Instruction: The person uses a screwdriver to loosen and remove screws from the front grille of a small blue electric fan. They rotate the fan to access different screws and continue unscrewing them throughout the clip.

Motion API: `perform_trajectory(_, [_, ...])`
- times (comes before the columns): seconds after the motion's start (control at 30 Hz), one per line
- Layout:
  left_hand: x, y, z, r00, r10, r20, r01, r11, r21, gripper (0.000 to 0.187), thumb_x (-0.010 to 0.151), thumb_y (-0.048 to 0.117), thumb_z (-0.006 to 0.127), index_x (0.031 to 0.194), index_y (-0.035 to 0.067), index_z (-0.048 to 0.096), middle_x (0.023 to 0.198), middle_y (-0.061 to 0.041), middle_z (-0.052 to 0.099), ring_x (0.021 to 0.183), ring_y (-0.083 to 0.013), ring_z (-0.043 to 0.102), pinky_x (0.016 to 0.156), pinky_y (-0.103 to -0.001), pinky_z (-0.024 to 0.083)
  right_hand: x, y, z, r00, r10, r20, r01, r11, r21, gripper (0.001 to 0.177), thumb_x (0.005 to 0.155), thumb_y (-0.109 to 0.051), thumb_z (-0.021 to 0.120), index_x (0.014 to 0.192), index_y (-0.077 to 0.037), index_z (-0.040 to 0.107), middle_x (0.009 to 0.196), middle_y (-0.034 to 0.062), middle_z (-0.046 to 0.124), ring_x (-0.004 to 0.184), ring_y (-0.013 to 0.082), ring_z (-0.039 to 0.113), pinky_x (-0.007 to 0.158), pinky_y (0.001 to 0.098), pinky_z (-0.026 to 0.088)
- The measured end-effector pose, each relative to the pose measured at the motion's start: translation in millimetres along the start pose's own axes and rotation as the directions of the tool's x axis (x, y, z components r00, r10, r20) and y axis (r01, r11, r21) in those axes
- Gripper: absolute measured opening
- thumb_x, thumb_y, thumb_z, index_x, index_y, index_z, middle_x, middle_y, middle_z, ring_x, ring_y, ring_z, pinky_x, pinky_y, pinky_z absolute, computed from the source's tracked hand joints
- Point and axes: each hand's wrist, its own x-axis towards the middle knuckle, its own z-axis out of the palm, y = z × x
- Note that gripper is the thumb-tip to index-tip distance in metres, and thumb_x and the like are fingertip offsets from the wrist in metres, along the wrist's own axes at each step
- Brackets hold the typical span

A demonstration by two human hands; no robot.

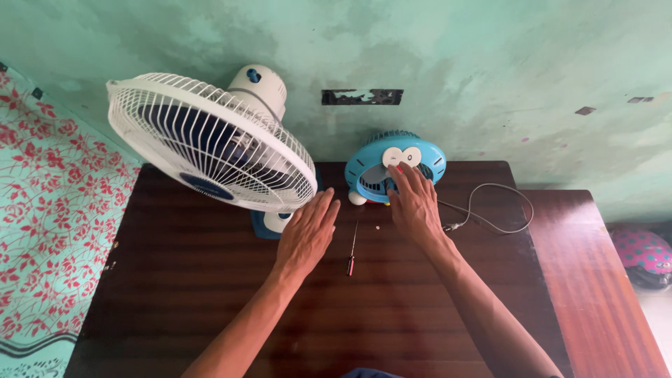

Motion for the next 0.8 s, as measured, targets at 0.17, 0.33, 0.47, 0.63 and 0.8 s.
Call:
perform_trajectory(0.17, [16, 22, 7, 0.996, -0.083, -0.028, 0.08, 0.991, -0.108, 0.057, 0.089, 0.018, 0.071, 0.141, 0.002, 0.052, 0.154, -0.019, 0.044, 0.141, -0.033, 0.045, 0.118, -0.044, 0.036, 7, 19, 3, 0.998, 0.037, 0.045, -0.037, 0.999, -0.001, 0.056, 0.093, -0.014, 0.066, 0.146, -0.009, 0.05, 0.149, 0.0211, 0.049, 0.136, 0.0428, 0.045, 0.11, 0.0538, 0.038])
perform_trajectory(0.33, [35, 47, 31, 0.976, -0.203, -0.076, 0.18, 0.954, -0.239, 0.063, 0.089, 0.016, 0.073, 0.144, 0.0, 0.047, 0.151, -0.024, 0.044, 0.141, -0.0402, 0.043, 0.116, -0.048, 0.037, 14, 58, -4, 0.996, 0.081, 0.035, -0.08, 0.996, -0.03, 0.062, 0.09, -0.015, 0.07, 0.148, -0.009, 0.047, 0.15, 0.0226, 0.047, 0.133, 0.0449, 0.047, 0.107, 0.0539, 0.043])
perform_trajectory(0.47, [57, 43, 69, 0.959, -0.283, 0.01, 0.274, 0.917, -0.289, 0.075, 0.087, 0.019, 0.077, 0.148, -0.004, 0.04, 0.15, -0.028, 0.043, 0.139, -0.0425, 0.044, 0.116, -0.049, 0.038, 17, 85, -2, 0.983, 0.18, 0.041, -0.18, 0.983, -0.024, 0.07, 0.088, -0.013, 0.073, 0.15, -0.009, 0.042, 0.152, 0.0267, 0.043, 0.131, 0.0485, 0.046, 0.103, 0.0525, 0.045])
perform_trajectory(0.63, [87, 19, 127, 0.888, -0.46, 0.019, 0.413, 0.778, -0.473, 0.092, 0.084, 0.023, 0.081, 0.151, -0.01, 0.027, 0.148, -0.036, 0.04, 0.137, -0.0477, 0.043, 0.112, -0.05, 0.039, 26, 119, 12, 0.962, 0.273, 0.022, -0.274, 0.958, 0.082, 0.082, 0.084, -0.015, 0.076, 0.153, -0.003, 0.034, 0.148, 0.0273, 0.045, 0.131, 0.0453, 0.048, 0.105, 0.0517, 0.045])
perform_trajectory(0.8, [99, 5, 171, 0.831, -0.529, 0.171, 0.526, 0.65, -0.549, 0.087, 0.086, 0.025, 0.078, 0.151, -0.006, 0.027, 0.146, -0.031, 0.045, 0.129, -0.048, 0.05, 0.104, -0.051, 0.046, 26, 155, 39, 0.914, 0.401, 0.064, -0.406, 0.906, 0.121, 0.083, 0.084, -0.018, 0.079, 0.152, -0.002, 0.034, 0.137, 0.0296, 0.052, 0.125, 0.0467, 0.053, 0.101, 0.0526, 0.046])
